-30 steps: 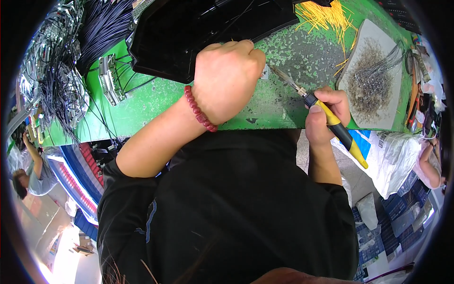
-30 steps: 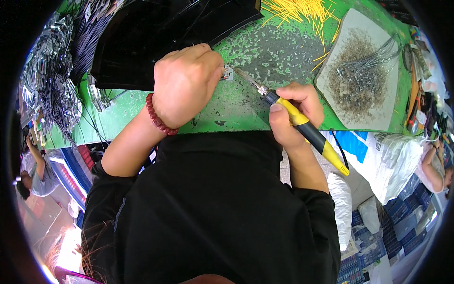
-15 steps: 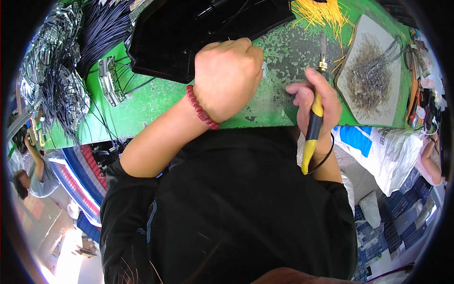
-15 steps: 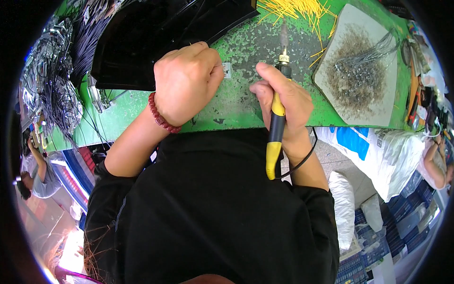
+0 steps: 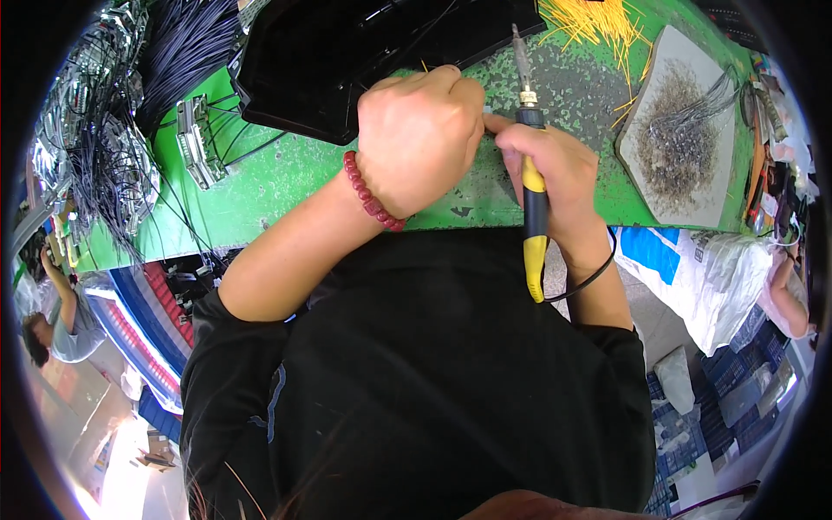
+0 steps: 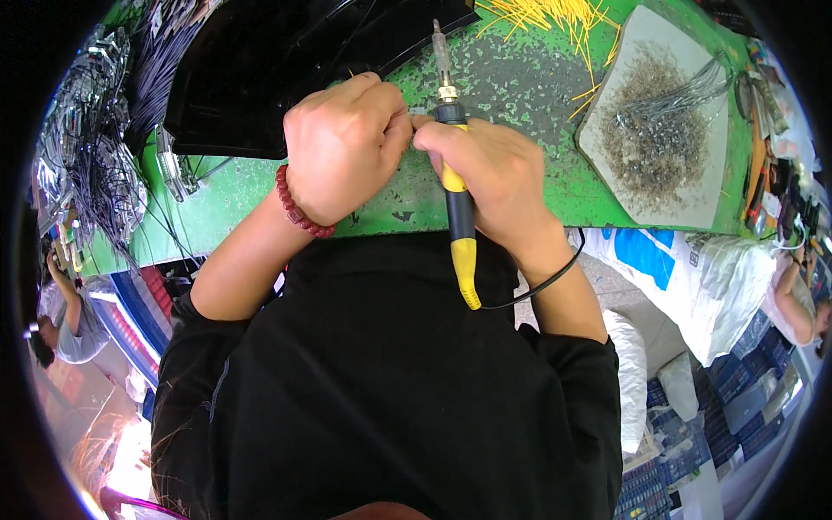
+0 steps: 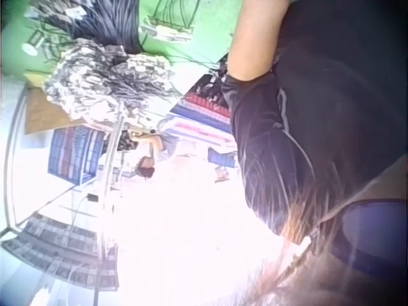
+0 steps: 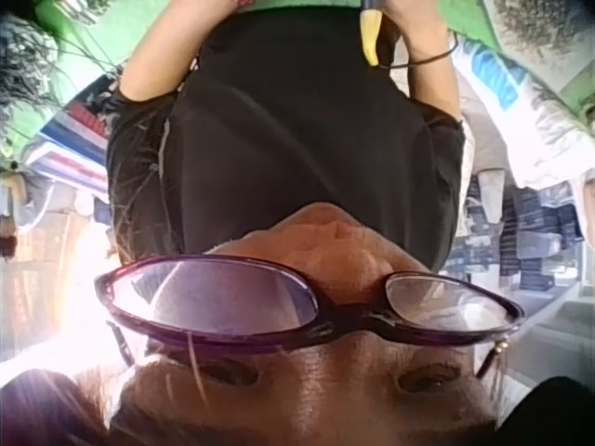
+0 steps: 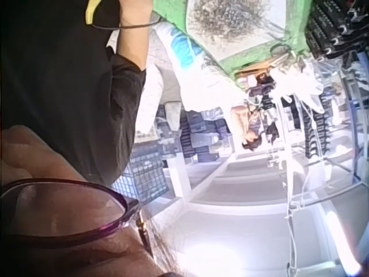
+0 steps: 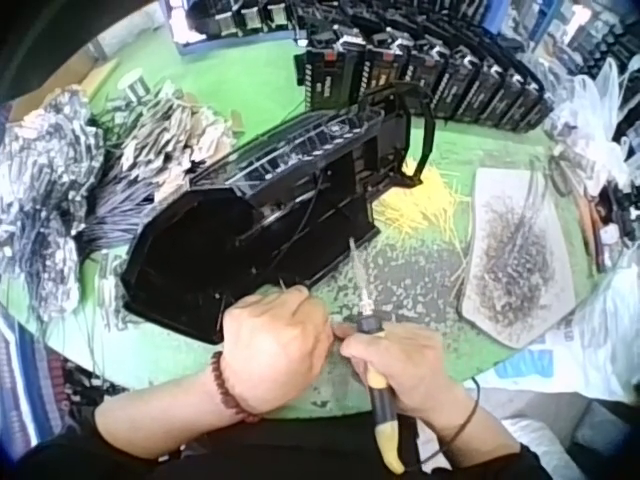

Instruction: The person solders wires to a small circuit board using a soldering iron and solder wire, then assembles the circuit board and plastic components into a plastic toy chassis.

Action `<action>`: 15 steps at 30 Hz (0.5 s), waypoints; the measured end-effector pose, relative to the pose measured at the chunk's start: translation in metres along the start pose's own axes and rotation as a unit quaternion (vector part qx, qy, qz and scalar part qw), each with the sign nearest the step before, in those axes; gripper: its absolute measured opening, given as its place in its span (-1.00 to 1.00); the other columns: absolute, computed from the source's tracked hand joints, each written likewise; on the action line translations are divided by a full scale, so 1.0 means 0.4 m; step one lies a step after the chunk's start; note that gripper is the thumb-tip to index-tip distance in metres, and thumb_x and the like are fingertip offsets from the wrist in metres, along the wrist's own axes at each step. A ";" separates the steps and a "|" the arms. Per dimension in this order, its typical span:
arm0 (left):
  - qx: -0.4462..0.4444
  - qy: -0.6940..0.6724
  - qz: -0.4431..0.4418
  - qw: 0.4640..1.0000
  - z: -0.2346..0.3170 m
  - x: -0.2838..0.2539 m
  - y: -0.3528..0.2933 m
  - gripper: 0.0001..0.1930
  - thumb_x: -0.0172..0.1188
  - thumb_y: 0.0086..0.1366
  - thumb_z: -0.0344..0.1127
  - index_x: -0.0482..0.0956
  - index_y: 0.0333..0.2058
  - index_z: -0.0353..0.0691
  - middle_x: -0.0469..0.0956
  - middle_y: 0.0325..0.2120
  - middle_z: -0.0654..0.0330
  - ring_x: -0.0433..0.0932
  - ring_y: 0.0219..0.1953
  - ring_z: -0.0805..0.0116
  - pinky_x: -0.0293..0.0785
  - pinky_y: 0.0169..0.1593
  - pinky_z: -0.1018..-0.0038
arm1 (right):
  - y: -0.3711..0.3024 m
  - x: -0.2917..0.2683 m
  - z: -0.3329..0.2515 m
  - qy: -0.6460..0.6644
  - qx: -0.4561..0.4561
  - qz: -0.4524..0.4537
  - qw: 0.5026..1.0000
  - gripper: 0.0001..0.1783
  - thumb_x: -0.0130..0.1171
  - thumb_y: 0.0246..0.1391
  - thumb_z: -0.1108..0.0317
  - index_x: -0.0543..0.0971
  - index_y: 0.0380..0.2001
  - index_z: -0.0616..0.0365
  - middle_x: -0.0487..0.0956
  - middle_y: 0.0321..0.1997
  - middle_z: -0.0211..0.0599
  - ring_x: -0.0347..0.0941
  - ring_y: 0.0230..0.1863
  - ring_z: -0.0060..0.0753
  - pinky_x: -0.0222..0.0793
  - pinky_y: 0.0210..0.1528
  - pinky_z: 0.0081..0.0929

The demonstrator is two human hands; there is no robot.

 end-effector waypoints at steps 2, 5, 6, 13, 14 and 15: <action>0.000 -0.002 0.003 1.000 0.001 -0.002 0.000 -0.88 0.26 -0.06 -0.44 0.47 -0.63 -0.17 0.44 -0.64 0.23 0.49 -0.61 0.23 0.40 -0.54 0.42 | -0.003 0.015 0.009 -0.042 0.017 -0.037 0.998 -0.71 0.23 -0.20 0.51 0.54 -0.30 0.02 0.48 -0.60 -0.46 0.43 -0.60 -0.34 0.27 -0.58 -0.46; 0.001 -0.005 0.006 1.000 0.003 -0.004 0.000 -0.87 0.26 -0.06 -0.44 0.45 -0.63 -0.17 0.43 -0.64 0.22 0.48 -0.61 0.23 0.40 -0.54 0.42 | 0.001 0.007 0.008 -0.039 -0.008 0.018 0.999 -0.75 0.26 -0.13 0.49 0.55 -0.29 0.03 0.54 -0.55 -0.46 0.46 -0.57 -0.35 0.32 -0.55 -0.47; 0.003 -0.006 0.008 1.000 0.003 -0.005 0.000 -0.87 0.25 -0.06 -0.45 0.45 -0.64 -0.17 0.43 -0.65 0.22 0.48 -0.62 0.23 0.40 -0.54 0.42 | 0.001 -0.012 0.010 -0.018 -0.006 0.068 0.998 -0.79 0.26 -0.06 0.46 0.56 -0.28 0.05 0.58 -0.50 -0.42 0.50 -0.53 -0.36 0.37 -0.51 -0.49; 0.016 0.004 0.022 1.000 0.005 -0.003 -0.001 -0.86 0.25 -0.07 -0.46 0.43 -0.65 -0.17 0.41 -0.66 0.23 0.47 -0.63 0.25 0.39 -0.55 0.43 | -0.098 -0.119 0.047 0.143 0.203 0.166 0.954 -0.32 0.04 0.22 -0.04 0.37 0.11 0.41 0.62 -0.29 -0.07 0.41 -0.51 -0.61 0.26 -0.46 -0.67; 0.017 0.006 0.024 1.000 0.006 -0.003 -0.002 -0.86 0.25 -0.07 -0.46 0.43 -0.65 -0.17 0.41 -0.66 0.23 0.46 -0.63 0.25 0.39 -0.55 0.43 | -0.109 -0.120 0.039 0.129 0.177 0.190 0.957 -0.27 0.01 0.23 -0.10 0.37 0.08 0.49 0.63 -0.34 -0.03 0.33 -0.59 -0.66 0.15 -0.58 -0.75; 0.018 0.007 0.026 0.999 0.007 -0.004 -0.003 -0.86 0.25 -0.08 -0.46 0.43 -0.65 -0.17 0.41 -0.66 0.23 0.46 -0.63 0.25 0.39 -0.55 0.43 | -0.115 -0.114 0.032 0.143 0.153 0.182 0.961 -0.26 0.02 0.21 -0.11 0.41 0.04 0.51 0.61 -0.30 -0.03 0.37 -0.57 -0.63 0.18 -0.57 -0.74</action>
Point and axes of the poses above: each hand's wrist, its own y-axis towards the middle knuckle, its own x-axis out of the palm, z = x × y, the point moved 7 cm from there along y, towards the middle knuckle
